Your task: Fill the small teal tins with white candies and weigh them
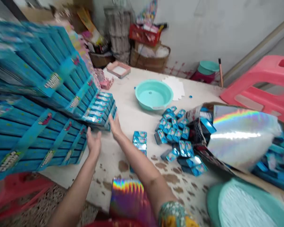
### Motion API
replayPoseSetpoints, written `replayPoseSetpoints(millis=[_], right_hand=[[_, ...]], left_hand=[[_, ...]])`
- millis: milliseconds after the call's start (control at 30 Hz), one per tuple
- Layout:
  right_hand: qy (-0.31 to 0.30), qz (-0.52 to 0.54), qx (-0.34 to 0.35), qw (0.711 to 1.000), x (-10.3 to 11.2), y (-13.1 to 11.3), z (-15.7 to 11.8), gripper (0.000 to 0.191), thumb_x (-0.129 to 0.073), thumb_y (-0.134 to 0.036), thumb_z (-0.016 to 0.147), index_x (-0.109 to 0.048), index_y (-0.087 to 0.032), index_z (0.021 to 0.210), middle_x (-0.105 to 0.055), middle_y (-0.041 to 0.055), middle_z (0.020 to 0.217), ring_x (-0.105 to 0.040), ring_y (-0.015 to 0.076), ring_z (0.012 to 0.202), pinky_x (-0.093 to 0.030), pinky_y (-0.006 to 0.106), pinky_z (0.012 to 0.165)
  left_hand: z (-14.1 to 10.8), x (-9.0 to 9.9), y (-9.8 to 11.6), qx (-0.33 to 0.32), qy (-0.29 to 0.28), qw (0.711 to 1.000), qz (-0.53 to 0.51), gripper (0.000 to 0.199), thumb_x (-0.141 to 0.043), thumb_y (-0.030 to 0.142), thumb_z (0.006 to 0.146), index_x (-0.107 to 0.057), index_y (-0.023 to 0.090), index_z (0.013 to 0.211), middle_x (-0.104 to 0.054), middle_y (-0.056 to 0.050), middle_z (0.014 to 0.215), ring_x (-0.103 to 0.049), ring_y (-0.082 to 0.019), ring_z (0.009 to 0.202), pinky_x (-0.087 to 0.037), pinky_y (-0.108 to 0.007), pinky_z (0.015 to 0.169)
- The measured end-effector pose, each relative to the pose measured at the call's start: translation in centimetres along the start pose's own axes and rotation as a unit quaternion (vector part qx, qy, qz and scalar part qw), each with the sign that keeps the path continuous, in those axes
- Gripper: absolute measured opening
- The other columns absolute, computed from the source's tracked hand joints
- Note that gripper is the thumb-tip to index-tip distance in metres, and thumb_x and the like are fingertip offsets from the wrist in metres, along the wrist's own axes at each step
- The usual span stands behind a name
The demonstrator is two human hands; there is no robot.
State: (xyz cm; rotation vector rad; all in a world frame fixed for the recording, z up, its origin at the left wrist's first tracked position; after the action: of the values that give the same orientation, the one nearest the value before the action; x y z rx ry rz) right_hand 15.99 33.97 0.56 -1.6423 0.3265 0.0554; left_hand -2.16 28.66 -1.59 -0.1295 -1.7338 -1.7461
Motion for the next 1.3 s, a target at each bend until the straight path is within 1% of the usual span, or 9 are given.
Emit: replayPoseSetpoints(millis=[100, 233, 367, 500, 633, 767, 900, 1100, 1300], right_hand=[[-0.014, -0.026, -0.012, 1.000, 9.2, -2.6, -6.9, 0.058, -0.060, -0.057, 0.077, -0.054, -0.024, 0.124, -0.058, 0.0052, 0.127, -0.053, 0.0250, 0.118, -0.040, 0.046, 0.102], [0.133, -0.138, -0.071, 0.979, 23.0, -2.6, -19.1, 0.038, -0.060, -0.049, 0.080, -0.064, -0.021, 0.106, -0.069, 0.0064, 0.099, -0.063, 0.0218, 0.091, -0.050, 0.039, 0.083], [0.145, -0.268, -0.141, 0.942, 28.3, 3.4, -27.9, 0.030, -0.058, -0.043, 0.082, -0.066, -0.019, 0.098, -0.067, 0.0062, 0.089, -0.061, 0.0206, 0.082, -0.050, 0.036, 0.076], [0.078, -0.420, -0.088, 0.900, 27.6, 7.8, -30.0, 0.033, -0.064, -0.028, 0.077, -0.063, -0.022, 0.110, -0.060, 0.0093, 0.109, -0.055, 0.0256, 0.104, -0.045, 0.041, 0.088], [0.027, -0.476, -0.107, 0.872, 27.0, 10.7, -29.4, 0.024, -0.064, -0.021, 0.077, -0.066, -0.022, 0.101, -0.060, 0.0061, 0.095, -0.058, 0.0222, 0.090, -0.048, 0.036, 0.079], [0.013, -0.476, -0.104, 0.873, 27.4, 10.7, -28.7, 0.010, -0.059, -0.018, 0.081, -0.068, -0.022, 0.086, -0.059, 0.0015, 0.079, -0.058, 0.0172, 0.074, -0.048, 0.029, 0.068], [0.023, -0.508, -0.084, 0.857, 27.4, 9.4, -29.2, 0.018, -0.059, -0.020, 0.084, -0.067, -0.022, 0.099, -0.061, 0.0057, 0.089, -0.056, 0.0211, 0.088, -0.047, 0.033, 0.077], [-0.012, -0.685, 0.014, 0.729, 24.1, 9.0, -31.5, 0.041, -0.050, -0.020, 0.089, -0.052, -0.025, 0.129, -0.055, 0.0115, 0.125, -0.048, 0.0285, 0.107, -0.041, 0.042, 0.086], [-0.055, -0.688, 0.059, 0.721, 21.8, 10.0, -34.7, 0.038, -0.050, -0.015, 0.088, -0.053, -0.020, 0.125, -0.048, 0.0102, 0.137, -0.036, 0.0308, 0.127, -0.036, 0.044, 0.093]], left_hand=[[-6.8, -2.2, 1.2, -0.067, -0.141, 0.986, 0.054, 0.037, -0.046, 0.037, 0.087, -0.052, 0.018, 0.119, -0.057, -0.011, 0.121, -0.053, -0.022, 0.114, -0.040, -0.035, 0.099], [-19.5, -8.7, 1.4, -0.120, -0.430, 0.886, 0.124, 0.024, -0.047, 0.037, 0.087, -0.058, 0.020, 0.100, -0.064, -0.008, 0.100, -0.059, -0.021, 0.097, -0.046, -0.032, 0.084], [-23.6, -10.4, 0.2, -0.099, -0.412, 0.869, 0.255, 0.042, -0.055, 0.046, 0.082, -0.050, 0.016, 0.111, -0.063, -0.012, 0.099, -0.061, -0.027, 0.095, -0.045, -0.035, 0.079], [-24.0, -8.7, -1.5, -0.048, -0.364, 0.881, 0.300, 0.038, -0.052, 0.047, 0.084, -0.050, 0.017, 0.108, -0.064, -0.010, 0.092, -0.062, -0.025, 0.089, -0.045, -0.033, 0.074], [-28.5, -10.3, 0.2, -0.179, -0.475, 0.832, 0.224, 0.021, -0.043, 0.030, 0.090, -0.059, 0.018, 0.094, -0.065, -0.008, 0.097, -0.060, -0.021, 0.095, -0.043, -0.032, 0.084], [-32.3, -13.8, 2.4, -0.262, -0.546, 0.774, 0.185, 0.032, -0.043, 0.029, 0.091, -0.054, 0.018, 0.119, -0.060, -0.011, 0.121, -0.053, -0.023, 0.113, -0.037, -0.035, 0.096], [-33.4, -17.2, 1.7, -0.238, -0.598, 0.731, 0.225, 0.029, -0.037, 0.029, 0.093, -0.064, 0.018, 0.094, -0.070, -0.009, 0.091, -0.063, -0.022, 0.090, -0.040, -0.034, 0.084], [-33.5, -18.3, 0.5, -0.234, -0.603, 0.725, 0.237, 0.031, -0.035, 0.025, 0.092, -0.063, 0.017, 0.084, -0.069, -0.009, 0.081, -0.063, -0.022, 0.079, -0.040, -0.031, 0.074], [-33.4, -18.7, -0.3, -0.235, -0.600, 0.727, 0.236, 0.031, -0.035, 0.028, 0.092, -0.062, 0.017, 0.081, -0.068, -0.009, 0.078, -0.061, -0.021, 0.074, -0.037, -0.029, 0.069]])
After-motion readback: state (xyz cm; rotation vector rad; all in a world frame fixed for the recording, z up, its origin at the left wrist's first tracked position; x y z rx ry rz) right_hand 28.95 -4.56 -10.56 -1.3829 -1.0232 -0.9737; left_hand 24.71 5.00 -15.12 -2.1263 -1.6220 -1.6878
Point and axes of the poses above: each hand's wrist, its own z-axis towards the middle knuckle, its own x-axis out of the back of the hand, y = z × x, the point moved 10 cm from there along z, towards the middle knuckle
